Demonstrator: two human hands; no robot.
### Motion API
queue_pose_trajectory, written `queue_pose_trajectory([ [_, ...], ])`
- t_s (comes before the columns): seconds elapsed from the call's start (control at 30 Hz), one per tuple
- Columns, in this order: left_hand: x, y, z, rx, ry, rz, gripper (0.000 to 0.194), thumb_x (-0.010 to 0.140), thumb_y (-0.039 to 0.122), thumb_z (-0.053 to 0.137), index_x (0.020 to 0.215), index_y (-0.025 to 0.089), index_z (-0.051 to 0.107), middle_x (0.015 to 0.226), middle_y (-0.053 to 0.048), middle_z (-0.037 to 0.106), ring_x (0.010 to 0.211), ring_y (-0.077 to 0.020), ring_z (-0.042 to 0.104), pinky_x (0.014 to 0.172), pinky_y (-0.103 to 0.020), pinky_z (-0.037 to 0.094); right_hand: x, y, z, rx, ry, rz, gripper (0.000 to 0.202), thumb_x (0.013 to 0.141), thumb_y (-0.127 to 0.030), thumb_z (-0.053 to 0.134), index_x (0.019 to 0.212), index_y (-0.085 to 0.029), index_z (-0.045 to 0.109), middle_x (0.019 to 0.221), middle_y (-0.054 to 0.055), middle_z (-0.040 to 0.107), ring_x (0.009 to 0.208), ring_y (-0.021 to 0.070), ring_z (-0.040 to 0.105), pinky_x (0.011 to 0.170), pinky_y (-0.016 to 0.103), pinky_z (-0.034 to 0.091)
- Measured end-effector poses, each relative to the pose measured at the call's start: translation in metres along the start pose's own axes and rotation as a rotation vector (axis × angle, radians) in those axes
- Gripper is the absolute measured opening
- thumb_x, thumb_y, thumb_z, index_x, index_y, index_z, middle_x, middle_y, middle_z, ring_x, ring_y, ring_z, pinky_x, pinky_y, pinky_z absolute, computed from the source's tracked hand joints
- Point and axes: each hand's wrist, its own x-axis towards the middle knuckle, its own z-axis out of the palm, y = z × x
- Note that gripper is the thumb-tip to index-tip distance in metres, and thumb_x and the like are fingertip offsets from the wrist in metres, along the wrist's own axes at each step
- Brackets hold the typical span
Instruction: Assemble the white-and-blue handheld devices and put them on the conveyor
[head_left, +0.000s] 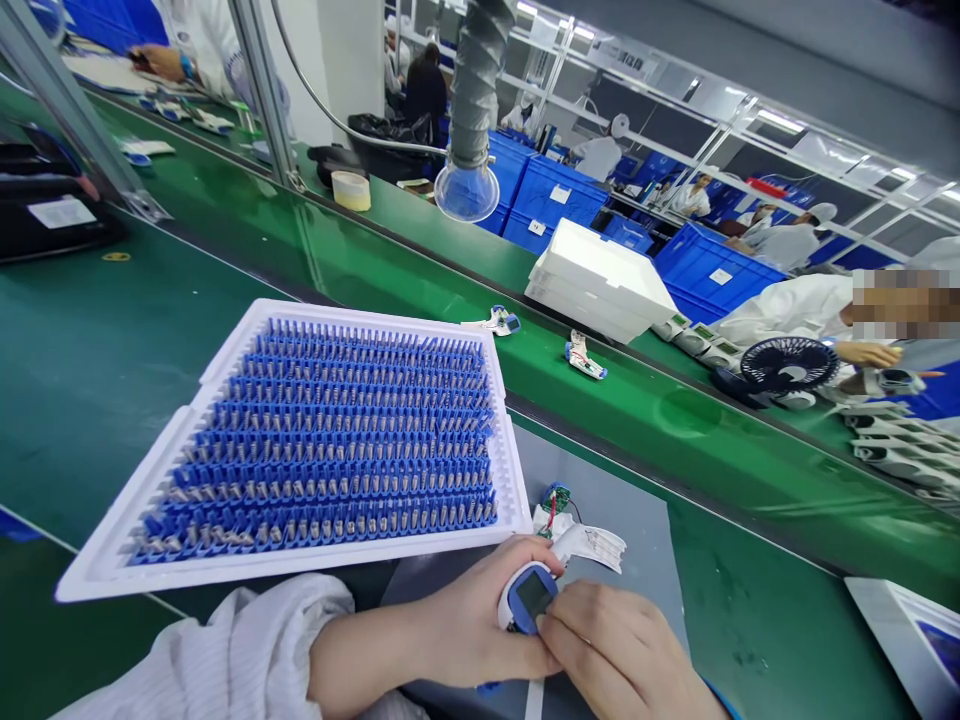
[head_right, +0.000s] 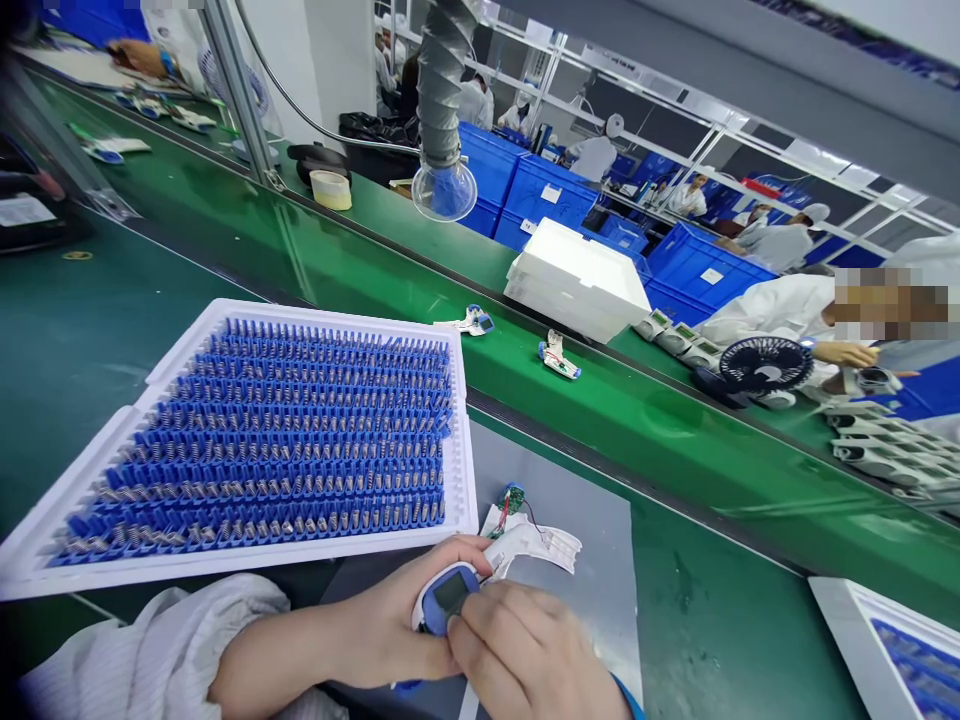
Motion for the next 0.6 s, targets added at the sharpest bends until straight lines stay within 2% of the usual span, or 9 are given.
queue_pose_trajectory([
  [0.1,-0.001,0.004,-0.001,0.061,-0.004,-0.070,0.065,0.062,0.023,0.070,0.120,0.019,0.041,0.097,-0.002,0.049,0.085,-0.0152,0.046,0.083,-0.032,0.040,0.000,0.000,-0.002,0.010,0.001,-0.016,0.042,0.101,-0.020,0.023,0.090,-0.013,0.062,0.077,0.005,0.069,0.074,0.0133,0.063,0.070,0.022,0.049],
  [0.17,-0.001,0.005,-0.002,0.004,-0.023,-0.094,0.070,0.061,0.025,0.073,0.122,0.020,0.039,0.091,0.000,0.048,0.080,-0.0131,0.044,0.081,-0.030,0.039,-0.001,0.000,-0.002,0.006,0.006,-0.029,0.040,0.101,-0.020,0.024,0.090,-0.013,0.062,0.077,0.005,0.069,0.075,0.0138,0.063,0.071,0.022,0.049],
  [0.27,0.000,0.006,-0.002,-0.123,-0.072,-0.130,0.076,0.055,0.027,0.079,0.120,0.020,0.039,0.085,0.003,0.047,0.075,-0.0109,0.042,0.078,-0.027,0.039,-0.002,0.002,-0.001,-0.002,-0.004,-0.046,0.038,0.101,-0.020,0.026,0.090,-0.013,0.062,0.079,0.005,0.069,0.076,0.0143,0.063,0.071,0.023,0.050],
  [0.33,0.000,0.005,-0.001,-0.078,-0.058,-0.141,0.074,0.055,0.027,0.078,0.118,0.020,0.040,0.087,0.002,0.048,0.078,-0.0124,0.044,0.079,-0.029,0.040,-0.002,0.004,-0.001,0.010,-0.034,-0.044,0.039,0.101,-0.019,0.025,0.091,-0.013,0.062,0.079,0.005,0.068,0.075,0.0143,0.063,0.070,0.024,0.050],
  [0.4,0.000,0.003,0.001,0.055,-0.015,-0.097,0.066,0.060,0.026,0.073,0.117,0.018,0.042,0.097,-0.003,0.051,0.090,-0.0175,0.049,0.087,-0.033,0.041,-0.002,0.005,-0.001,0.036,-0.061,-0.042,0.041,0.101,-0.018,0.023,0.091,-0.012,0.062,0.078,0.005,0.067,0.073,0.0143,0.062,0.067,0.024,0.051],
  [0.5,0.001,-0.004,0.003,0.196,0.039,0.053,0.056,0.065,0.024,0.067,0.115,0.014,0.045,0.118,-0.012,0.047,0.112,-0.0249,0.047,0.103,-0.040,0.034,-0.004,0.006,0.002,0.053,-0.064,-0.039,0.043,0.101,-0.019,0.021,0.090,-0.012,0.062,0.078,0.006,0.067,0.072,0.0144,0.062,0.065,0.025,0.050],
  [0.6,0.002,-0.011,0.003,0.233,0.062,0.161,0.053,0.067,0.022,0.066,0.115,0.012,0.046,0.120,-0.016,0.046,0.116,-0.0263,0.048,0.105,-0.041,0.035,-0.008,0.006,0.008,0.020,-0.011,-0.050,0.041,0.101,-0.018,0.023,0.091,-0.012,0.063,0.079,0.005,0.068,0.074,0.0142,0.062,0.068,0.024,0.050],
])
